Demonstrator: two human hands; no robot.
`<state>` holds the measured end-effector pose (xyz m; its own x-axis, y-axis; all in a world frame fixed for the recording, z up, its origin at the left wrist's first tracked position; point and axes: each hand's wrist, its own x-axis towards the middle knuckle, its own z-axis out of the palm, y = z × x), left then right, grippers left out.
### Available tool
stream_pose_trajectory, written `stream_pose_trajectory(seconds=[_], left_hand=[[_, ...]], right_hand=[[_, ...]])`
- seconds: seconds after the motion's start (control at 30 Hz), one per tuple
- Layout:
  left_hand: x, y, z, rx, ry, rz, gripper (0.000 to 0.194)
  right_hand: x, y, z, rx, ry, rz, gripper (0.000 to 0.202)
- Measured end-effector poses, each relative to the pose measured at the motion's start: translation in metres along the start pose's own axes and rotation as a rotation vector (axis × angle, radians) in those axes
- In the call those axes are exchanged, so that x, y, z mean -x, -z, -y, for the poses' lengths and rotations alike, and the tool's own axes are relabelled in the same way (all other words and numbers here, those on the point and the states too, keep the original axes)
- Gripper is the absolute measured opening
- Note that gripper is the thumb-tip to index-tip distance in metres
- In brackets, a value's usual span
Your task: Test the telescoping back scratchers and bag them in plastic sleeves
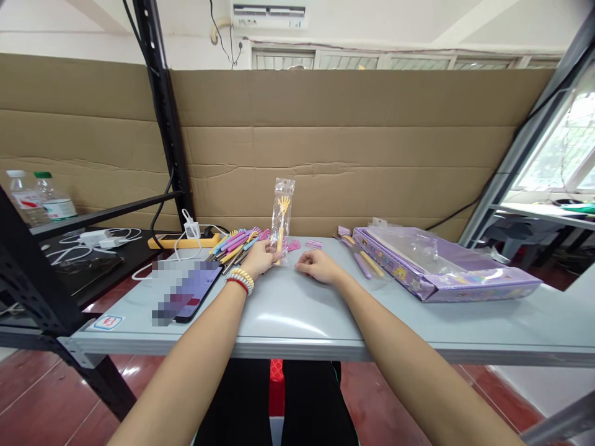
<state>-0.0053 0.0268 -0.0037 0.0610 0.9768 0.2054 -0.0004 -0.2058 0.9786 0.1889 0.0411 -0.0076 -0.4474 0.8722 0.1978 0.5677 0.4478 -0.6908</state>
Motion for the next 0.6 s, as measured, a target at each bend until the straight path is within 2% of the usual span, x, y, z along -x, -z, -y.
stream_pose_trajectory(seconds=[0.13, 0.27, 0.4, 0.6], left_hand=[[-0.002, 0.001, 0.001, -0.019, -0.033, -0.069, 0.031], [-0.007, 0.005, 0.0, 0.009, -0.155, -0.224, 0.029], [-0.011, 0.01, -0.001, 0.036, -0.195, -0.372, 0.024], [-0.011, 0.012, -0.003, 0.007, -0.199, -0.459, 0.022]], right_hand=[[-0.001, 0.0, -0.002, 0.047, 0.011, -0.003, 0.015], [-0.001, 0.0, -0.003, 0.059, 0.006, -0.002, 0.015], [-0.001, 0.0, -0.002, 0.073, 0.013, 0.002, 0.016], [0.0, 0.0, -0.001, 0.073, 0.014, 0.002, 0.015]])
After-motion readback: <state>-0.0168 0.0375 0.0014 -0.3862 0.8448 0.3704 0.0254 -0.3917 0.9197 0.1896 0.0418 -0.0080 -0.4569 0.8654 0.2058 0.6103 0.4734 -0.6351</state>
